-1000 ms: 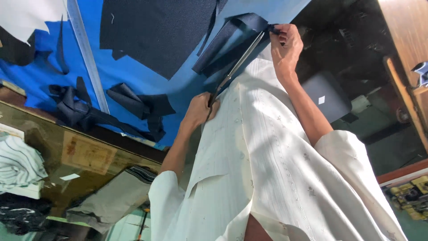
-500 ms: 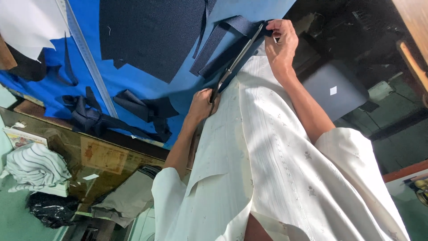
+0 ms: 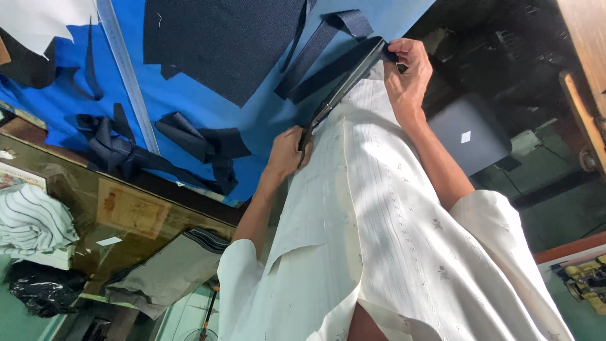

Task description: The person uses large shears to cut a long strip of dark blue fabric laid out on a blue worktable. They periodically lift and reposition the cut fabric pieces to continue cutting along the marked lines.

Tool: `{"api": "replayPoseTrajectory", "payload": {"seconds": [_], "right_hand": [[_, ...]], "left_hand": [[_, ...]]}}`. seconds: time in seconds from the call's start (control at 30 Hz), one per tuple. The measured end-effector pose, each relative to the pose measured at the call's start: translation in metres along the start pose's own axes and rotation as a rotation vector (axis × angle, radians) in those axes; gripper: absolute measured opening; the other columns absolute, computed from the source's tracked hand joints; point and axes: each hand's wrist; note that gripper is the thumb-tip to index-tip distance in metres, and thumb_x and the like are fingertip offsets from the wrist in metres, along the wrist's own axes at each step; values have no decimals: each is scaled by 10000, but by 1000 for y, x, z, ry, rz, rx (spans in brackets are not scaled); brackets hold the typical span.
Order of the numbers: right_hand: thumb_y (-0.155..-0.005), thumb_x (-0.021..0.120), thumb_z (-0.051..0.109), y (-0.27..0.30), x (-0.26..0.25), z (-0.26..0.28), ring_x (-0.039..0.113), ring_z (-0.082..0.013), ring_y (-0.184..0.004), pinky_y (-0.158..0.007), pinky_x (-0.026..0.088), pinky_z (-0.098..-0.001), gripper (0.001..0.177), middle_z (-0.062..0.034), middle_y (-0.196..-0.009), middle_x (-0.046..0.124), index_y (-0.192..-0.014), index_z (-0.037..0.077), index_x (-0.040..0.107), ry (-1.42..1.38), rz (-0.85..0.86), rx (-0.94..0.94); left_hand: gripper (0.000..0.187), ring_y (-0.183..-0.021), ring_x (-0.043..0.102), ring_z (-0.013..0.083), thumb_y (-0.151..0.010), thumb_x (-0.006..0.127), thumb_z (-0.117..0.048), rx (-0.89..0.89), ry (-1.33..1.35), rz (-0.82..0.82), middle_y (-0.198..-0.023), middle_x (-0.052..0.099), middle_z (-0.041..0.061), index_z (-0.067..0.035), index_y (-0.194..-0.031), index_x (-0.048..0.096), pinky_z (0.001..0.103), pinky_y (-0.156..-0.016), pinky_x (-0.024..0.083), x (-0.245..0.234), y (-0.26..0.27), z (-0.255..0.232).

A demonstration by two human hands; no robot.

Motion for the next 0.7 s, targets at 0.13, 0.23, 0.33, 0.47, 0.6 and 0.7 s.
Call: {"api": "replayPoseTrajectory", "payload": {"seconds": [0.13, 0.23, 0.33, 0.47, 0.6, 0.7], "right_hand": [[-927, 616, -18, -1, -1, 12, 652, -220, -981, -853, 555, -345, 146, -124, -1076, 674, -1063, 32, 602, -91, 35, 16], [-926, 626, -28, -3, 2, 25, 673, -207, -957, -854, 576, -334, 155, -106, -1028, 690, -1069, 20, 661, -60, 48, 75], [-1053, 676, 52, -4, 3, 41, 708, -231, -917, -804, 616, -338, 106, -158, -1019, 705, -1121, -29, 684, -96, 79, -13], [-1090, 646, 300, -14, 8, 55, 476, -74, -931, -899, 397, -287, 143, 66, -962, 553, -1069, 164, 680, -600, 227, 251], [-1113, 560, 273, -21, 8, 75, 639, -133, -943, -907, 563, -293, 155, -120, -1172, 701, -1064, 149, 637, -935, 368, 335], [-1080, 632, 201, -23, 7, 79, 735, -137, -851, -789, 644, -243, 103, -65, -1015, 725, -1004, 144, 594, -1030, 375, 422]], "left_hand": [[351, -564, 300, 163, -1034, 508, -69, 12, -43, -85, -651, 399, 32, -117, -699, 415, 389, -528, 265, 13, 12, 27], [407, -564, 417, 157, -1032, 651, -162, -19, 12, -209, -670, 505, 33, -98, -675, 467, 389, -516, 332, 1, 19, 13], [339, -528, 410, 192, -1006, 577, -100, 41, -27, -302, -650, 451, 82, -94, -715, 403, 386, -503, 345, -15, 22, -10], [269, -645, 403, 233, -936, 570, -125, -59, 33, -250, -706, 403, 83, -86, -763, 368, 423, -587, 321, -29, 28, -25], [298, -628, 378, 217, -941, 579, -138, -20, -18, -212, -702, 401, 73, -87, -753, 355, 410, -581, 316, -31, 34, -23], [215, -674, 445, 240, -946, 568, -190, -103, -41, -128, -754, 477, 96, -61, -807, 465, 421, -618, 380, -38, 38, -31]]}}
Point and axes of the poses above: each hand's wrist, its own y-axis away from the middle knuckle, its own x-axis out of the palm, z = x × y
